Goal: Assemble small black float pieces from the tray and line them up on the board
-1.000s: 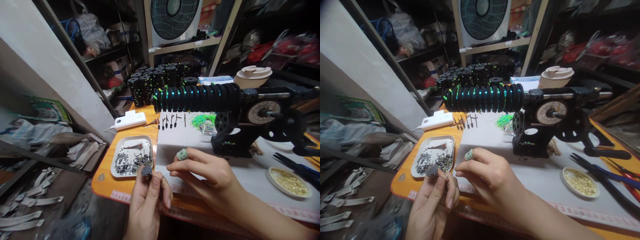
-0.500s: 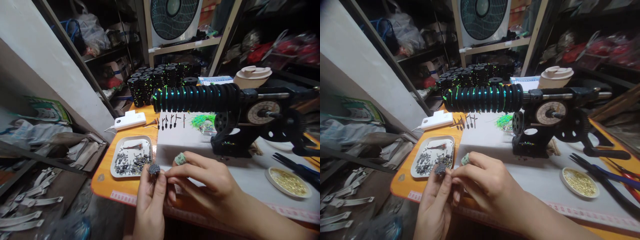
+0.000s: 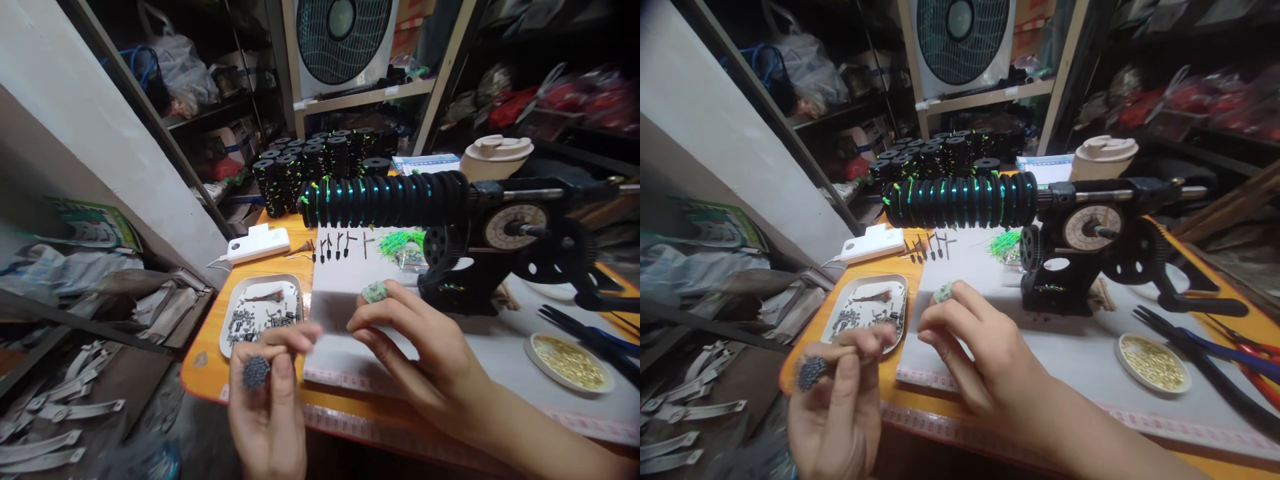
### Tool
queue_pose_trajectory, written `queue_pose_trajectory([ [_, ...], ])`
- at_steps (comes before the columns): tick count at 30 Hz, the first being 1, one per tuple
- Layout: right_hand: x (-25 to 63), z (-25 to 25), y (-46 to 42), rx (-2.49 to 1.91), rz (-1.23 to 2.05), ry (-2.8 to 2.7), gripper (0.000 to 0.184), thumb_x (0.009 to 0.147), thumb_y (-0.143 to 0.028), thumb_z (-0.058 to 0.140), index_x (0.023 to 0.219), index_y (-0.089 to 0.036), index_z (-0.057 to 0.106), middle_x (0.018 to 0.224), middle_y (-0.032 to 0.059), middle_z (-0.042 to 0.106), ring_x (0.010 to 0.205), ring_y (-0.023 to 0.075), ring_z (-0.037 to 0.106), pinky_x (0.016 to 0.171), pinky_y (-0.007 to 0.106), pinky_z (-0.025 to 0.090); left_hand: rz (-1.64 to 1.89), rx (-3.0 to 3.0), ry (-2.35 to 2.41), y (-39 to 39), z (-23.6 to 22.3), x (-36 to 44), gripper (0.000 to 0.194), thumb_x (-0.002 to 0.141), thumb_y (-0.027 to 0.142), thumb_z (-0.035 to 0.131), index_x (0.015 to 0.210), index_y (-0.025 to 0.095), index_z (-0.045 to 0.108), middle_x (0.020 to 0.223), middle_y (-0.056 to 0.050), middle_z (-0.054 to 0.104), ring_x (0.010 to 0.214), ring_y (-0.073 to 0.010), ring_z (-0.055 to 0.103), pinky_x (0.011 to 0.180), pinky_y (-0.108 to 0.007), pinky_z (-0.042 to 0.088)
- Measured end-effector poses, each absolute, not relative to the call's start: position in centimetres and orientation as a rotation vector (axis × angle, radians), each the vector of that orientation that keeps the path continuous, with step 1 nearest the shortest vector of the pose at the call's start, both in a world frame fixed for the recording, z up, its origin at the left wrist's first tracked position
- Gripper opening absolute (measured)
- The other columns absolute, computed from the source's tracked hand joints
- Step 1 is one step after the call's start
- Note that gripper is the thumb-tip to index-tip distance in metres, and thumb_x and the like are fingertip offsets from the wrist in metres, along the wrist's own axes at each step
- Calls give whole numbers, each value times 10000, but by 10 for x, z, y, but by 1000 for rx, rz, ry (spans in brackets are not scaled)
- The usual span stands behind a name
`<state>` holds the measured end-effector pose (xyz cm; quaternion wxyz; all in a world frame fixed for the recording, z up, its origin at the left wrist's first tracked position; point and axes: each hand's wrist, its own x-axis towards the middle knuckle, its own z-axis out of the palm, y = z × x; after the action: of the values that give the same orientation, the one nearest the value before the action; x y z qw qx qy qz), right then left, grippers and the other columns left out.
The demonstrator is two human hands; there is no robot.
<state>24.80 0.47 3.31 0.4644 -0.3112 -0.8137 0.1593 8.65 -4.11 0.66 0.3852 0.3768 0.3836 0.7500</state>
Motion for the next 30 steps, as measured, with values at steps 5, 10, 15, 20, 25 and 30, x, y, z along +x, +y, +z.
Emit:
queue_pose_trajectory([
  [5,245,35,0,-753,491,-1944,129,963,-84,526,952,-211,546,798,-1,586,776,147,544,728,252,471,1810,1062,960,-37,6,101,88,853,208,732,897,260,675,847,4,588,773,-138,546,731,-220,466],
  [10,242,35,-5,-715,508,-2015,114,981,-115,480,986,-204,551,826,27,587,750,147,548,644,245,493,1872,1172,759,-27,12,105,86,877,240,710,793,256,719,855,-13,641,808,-141,598,742,-229,484],
  [15,253,41,19,-441,-262,-2227,202,1000,-121,446,969,-181,636,827,52,634,900,188,616,869,397,555,1718,853,497,-35,6,98,60,925,270,653,867,256,664,530,57,565,464,-67,430,516,-178,339],
  [20,276,55,50,-624,-752,-2172,225,913,-75,629,1027,-263,679,966,37,708,1032,211,625,1001,432,482,1677,796,536,-45,-2,89,102,898,271,688,814,219,663,473,67,517,430,-48,366,527,-190,323],
  [25,282,57,42,-799,-653,-2096,226,927,-129,630,1110,-252,676,904,54,717,875,209,664,829,360,520,1677,782,611,-46,-7,81,108,895,299,695,830,226,648,482,65,543,450,-42,376,531,-161,322],
  [30,275,57,31,-1072,-394,-1950,184,981,-199,559,1098,-106,666,752,63,717,605,157,659,602,270,492,1641,841,840,-44,-14,77,107,898,321,691,852,233,650,612,38,657,433,-30,383,460,-145,277],
])
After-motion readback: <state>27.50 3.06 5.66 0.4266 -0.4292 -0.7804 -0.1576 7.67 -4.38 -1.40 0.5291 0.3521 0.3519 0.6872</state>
